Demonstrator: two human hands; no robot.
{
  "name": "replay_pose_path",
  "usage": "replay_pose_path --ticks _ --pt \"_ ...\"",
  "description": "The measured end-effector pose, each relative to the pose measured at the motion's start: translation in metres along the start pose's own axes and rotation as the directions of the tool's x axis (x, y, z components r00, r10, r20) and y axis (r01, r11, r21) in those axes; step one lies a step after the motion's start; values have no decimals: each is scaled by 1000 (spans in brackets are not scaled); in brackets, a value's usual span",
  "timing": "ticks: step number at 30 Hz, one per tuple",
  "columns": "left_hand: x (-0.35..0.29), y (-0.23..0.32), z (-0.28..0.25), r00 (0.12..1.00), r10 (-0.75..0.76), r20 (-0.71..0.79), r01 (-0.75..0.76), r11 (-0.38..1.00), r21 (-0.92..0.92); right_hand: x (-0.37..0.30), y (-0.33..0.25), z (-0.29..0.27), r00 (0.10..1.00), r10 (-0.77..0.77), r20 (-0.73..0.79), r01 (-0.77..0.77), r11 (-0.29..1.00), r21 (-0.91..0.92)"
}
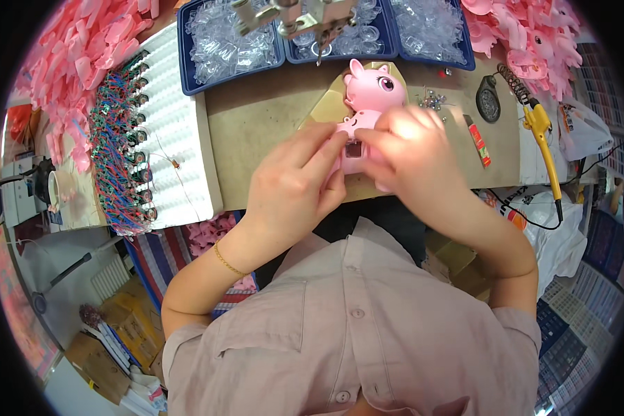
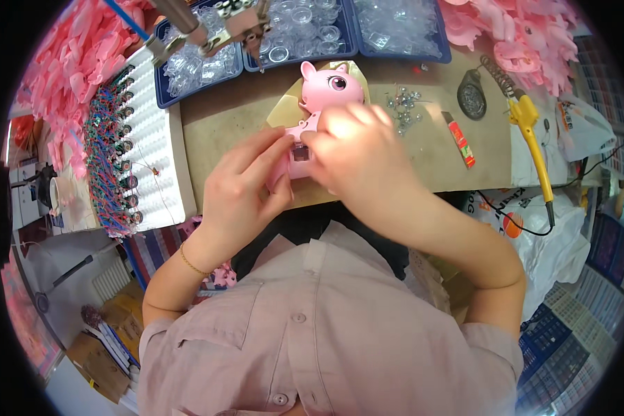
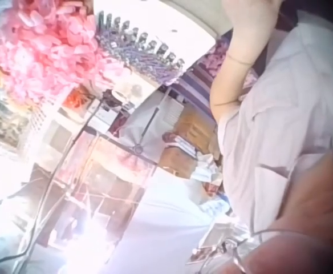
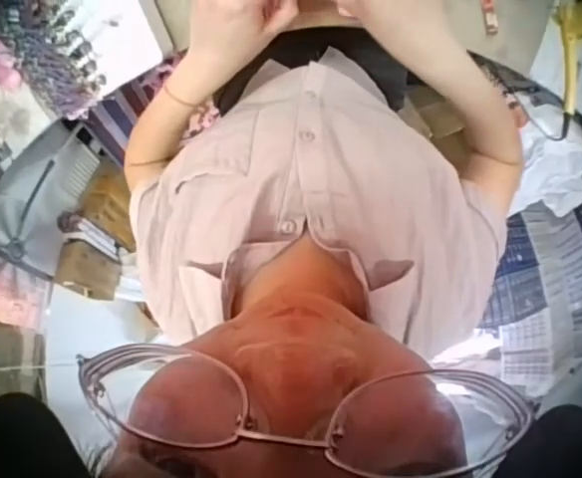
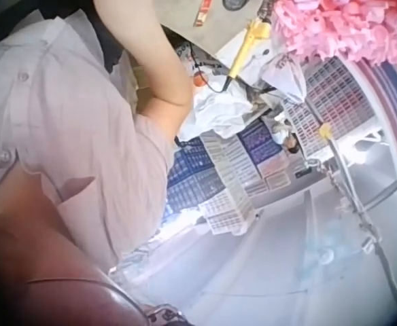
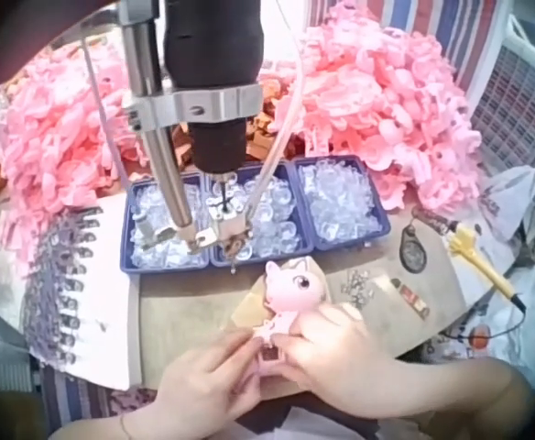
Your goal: Assembling and gluing electronic and plastic components of toy animals at a factory workbench.
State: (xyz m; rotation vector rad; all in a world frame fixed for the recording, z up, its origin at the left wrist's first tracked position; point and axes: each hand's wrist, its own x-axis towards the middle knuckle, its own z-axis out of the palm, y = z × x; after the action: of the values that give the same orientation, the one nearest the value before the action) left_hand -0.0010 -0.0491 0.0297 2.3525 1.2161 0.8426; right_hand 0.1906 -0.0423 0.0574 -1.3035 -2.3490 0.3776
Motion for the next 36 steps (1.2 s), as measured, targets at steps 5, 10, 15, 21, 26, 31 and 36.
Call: replay_pose_path --ticks 5,10,15,21,26,31,36 --pt "-2 0 8 989 145 -30 -139 979 150 -7 -16 11 975 -212 72 223 923 -313" --pt "6 5 3 973 220 75 -232 928 292 3 -8 3 954 -258 154 291 921 -261" --pt "6 -5 -7 988 136 69 -139 990 36 1 24 -10 997 -70 44 55 958 282" --pt "29 19 -10 945 120 303 -195 953 230 11 97 -29 890 453 -53 -420 859 292" --pt "31 19 5 937 107 332 -254 862 438 56 132 -29 932 185 -311 -260 940 -221" --pt "31 17 -46 949 -143 280 201 960 -192 70 141 -19 973 178 -146 -230 783 -579" --pt "-12 -5 -56 790 -277 546 519 -171 -838 67 163 -20 854 321 -410 -335 941 40"
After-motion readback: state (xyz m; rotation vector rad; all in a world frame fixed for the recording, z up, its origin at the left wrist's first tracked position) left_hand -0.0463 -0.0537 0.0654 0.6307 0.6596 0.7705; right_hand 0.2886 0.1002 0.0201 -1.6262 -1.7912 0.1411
